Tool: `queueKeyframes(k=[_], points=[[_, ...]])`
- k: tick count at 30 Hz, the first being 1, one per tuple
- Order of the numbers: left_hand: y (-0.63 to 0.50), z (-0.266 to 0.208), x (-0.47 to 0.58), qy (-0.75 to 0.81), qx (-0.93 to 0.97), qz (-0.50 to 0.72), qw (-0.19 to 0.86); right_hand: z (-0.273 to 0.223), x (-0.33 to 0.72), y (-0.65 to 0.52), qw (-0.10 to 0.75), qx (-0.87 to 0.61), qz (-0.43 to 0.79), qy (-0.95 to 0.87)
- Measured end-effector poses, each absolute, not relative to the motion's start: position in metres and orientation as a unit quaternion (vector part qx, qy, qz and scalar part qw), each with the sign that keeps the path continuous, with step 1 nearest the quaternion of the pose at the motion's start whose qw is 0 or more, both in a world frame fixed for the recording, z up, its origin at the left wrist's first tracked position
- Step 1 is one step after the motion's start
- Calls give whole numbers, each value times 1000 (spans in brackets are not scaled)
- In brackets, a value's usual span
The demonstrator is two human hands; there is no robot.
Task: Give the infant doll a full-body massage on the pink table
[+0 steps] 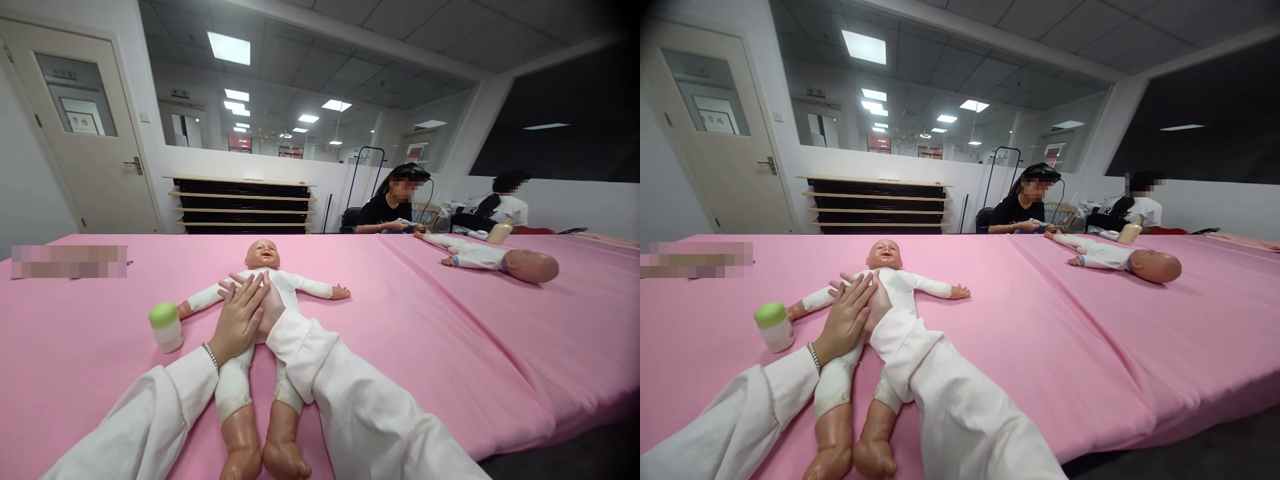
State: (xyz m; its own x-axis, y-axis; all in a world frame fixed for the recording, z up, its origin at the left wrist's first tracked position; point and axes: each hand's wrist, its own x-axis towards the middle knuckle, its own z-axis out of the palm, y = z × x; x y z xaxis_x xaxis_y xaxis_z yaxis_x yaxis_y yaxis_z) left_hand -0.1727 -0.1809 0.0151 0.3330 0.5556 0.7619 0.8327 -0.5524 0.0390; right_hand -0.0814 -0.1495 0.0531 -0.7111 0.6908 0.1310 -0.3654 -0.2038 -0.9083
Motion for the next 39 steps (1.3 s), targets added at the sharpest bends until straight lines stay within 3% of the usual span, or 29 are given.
queueKeyframes(k=[3,6,10,12,17,22,39], points=[[-177,8,-174,-422,-810,-363,187,62,-70,-148,401,-151,739,-520],[-175,4,-174,-399,-836,-342,156,59,-50,-147,428,-180,627,-625],[-174,8,-174,-401,-872,-280,19,34,-23,-130,380,-247,536,-713],[-172,11,-176,-397,-881,-253,-47,19,-14,-118,365,-260,435,-781],[-167,13,-181,-382,-879,-250,-134,-1,-2,-100,282,-318,243,-872],[-166,13,-183,-392,-868,-261,-154,-3,-1,-96,237,-351,199,-884],[-168,12,-185,-463,-819,-293,-171,-25,8,-81,231,-380,160,-881]])
